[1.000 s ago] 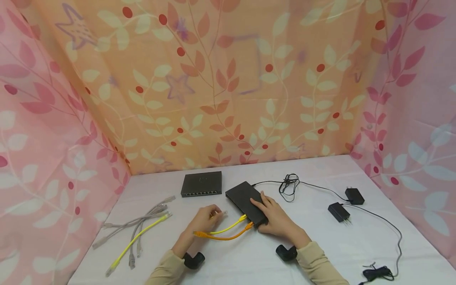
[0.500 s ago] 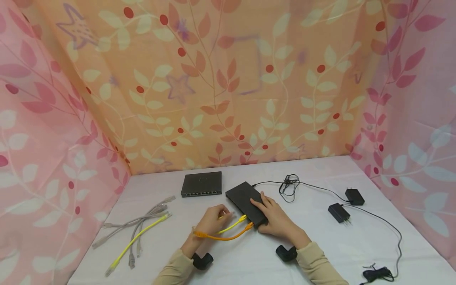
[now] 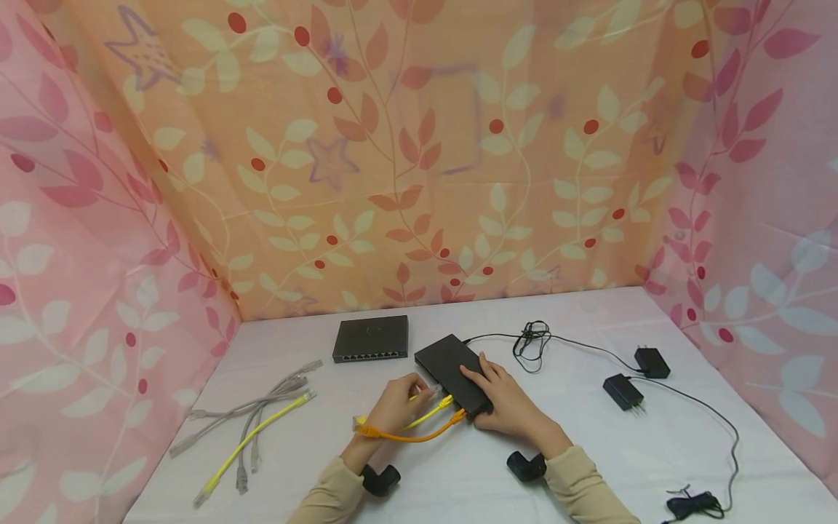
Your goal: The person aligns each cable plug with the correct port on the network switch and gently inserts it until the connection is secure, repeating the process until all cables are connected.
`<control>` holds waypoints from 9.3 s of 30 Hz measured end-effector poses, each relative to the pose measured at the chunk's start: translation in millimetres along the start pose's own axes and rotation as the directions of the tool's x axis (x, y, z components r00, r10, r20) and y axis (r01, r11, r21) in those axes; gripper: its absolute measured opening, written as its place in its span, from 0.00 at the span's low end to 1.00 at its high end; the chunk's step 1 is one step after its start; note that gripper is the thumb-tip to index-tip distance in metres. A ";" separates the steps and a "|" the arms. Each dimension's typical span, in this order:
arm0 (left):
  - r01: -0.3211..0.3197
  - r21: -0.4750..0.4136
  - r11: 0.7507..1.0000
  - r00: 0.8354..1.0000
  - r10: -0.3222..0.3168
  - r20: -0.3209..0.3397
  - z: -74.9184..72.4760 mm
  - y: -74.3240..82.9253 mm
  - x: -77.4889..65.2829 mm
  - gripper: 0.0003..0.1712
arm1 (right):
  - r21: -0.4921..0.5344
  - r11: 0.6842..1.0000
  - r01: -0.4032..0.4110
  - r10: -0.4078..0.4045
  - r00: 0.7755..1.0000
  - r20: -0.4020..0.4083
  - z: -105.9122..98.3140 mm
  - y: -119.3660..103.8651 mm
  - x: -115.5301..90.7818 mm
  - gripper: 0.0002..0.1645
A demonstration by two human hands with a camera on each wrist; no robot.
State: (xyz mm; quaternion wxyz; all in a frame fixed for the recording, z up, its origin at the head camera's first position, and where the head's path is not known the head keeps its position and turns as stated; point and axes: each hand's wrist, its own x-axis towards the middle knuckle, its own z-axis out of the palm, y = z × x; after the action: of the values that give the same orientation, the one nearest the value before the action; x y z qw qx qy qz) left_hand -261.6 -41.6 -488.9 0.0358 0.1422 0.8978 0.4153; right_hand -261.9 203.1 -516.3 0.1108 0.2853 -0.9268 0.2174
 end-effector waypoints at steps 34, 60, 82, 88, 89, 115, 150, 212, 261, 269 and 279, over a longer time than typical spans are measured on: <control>0.152 -0.449 0.880 0.971 -0.048 0.236 5.1 -7.0 16.3 0.14 | 0.099 0.995 -0.019 0.016 0.999 0.030 -1.4 -0.3 -1.1 0.55; 0.232 -0.513 0.826 0.949 -0.076 0.307 2.2 -4.3 17.4 0.12 | 0.116 0.993 0.031 -0.029 0.999 -0.017 3.3 -0.3 0.7 0.53; 0.035 -0.171 0.985 0.985 -0.005 0.174 -6.0 -21.1 14.4 0.16 | 0.054 0.998 -0.037 0.035 0.999 0.038 0.7 -1.4 2.4 0.55; 0.032 -0.116 0.993 0.989 -0.015 0.148 -16.9 -29.3 9.6 0.14 | 0.053 0.998 -0.029 0.027 0.999 0.036 -2.2 -1.9 3.6 0.54; 0.034 -0.115 0.993 0.989 -0.017 0.145 -19.0 -29.5 8.5 0.14 | 0.052 0.998 -0.029 0.027 0.999 0.037 -2.4 -1.9 3.6 0.54; 0.107 0.054 0.993 0.994 -0.106 -0.035 -76.4 -57.7 -18.9 0.13 | 0.035 0.999 -0.027 0.025 0.999 0.031 0.9 -2.9 1.9 0.55; 0.213 0.431 0.877 0.912 -0.019 -0.411 -135.3 -117.2 -67.9 0.10 | 0.044 0.998 -0.051 0.049 0.998 0.042 2.3 -2.3 0.4 0.54; 0.081 0.213 0.974 0.995 -0.069 -0.066 -52.2 -57.7 -10.3 0.17 | 0.027 0.999 -0.024 0.023 1.000 0.010 3.0 -0.2 0.8 0.54; -0.014 -0.162 0.987 0.997 0.025 0.067 -15.3 -19.1 21.0 0.13 | 0.042 0.999 -0.008 0.008 1.000 0.012 2.7 1.5 0.1 0.54; 0.050 -0.327 0.944 0.996 -0.024 0.083 -13.2 -24.6 21.6 0.14 | 0.041 0.999 0.009 -0.009 1.000 -0.006 6.0 3.0 0.6 0.54; 0.142 -0.452 0.881 0.988 -0.095 0.125 -10.7 -24.1 22.7 0.16 | 0.051 0.999 0.004 -0.003 1.000 -0.007 2.9 1.5 1.2 0.53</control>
State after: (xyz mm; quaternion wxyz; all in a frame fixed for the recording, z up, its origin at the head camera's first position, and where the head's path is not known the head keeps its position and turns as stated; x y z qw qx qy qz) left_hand -290.7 -57.8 -499.0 0.1383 0.0949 0.7782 0.6052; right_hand -264.0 202.3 -519.0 0.1070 0.2890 -0.9202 0.2415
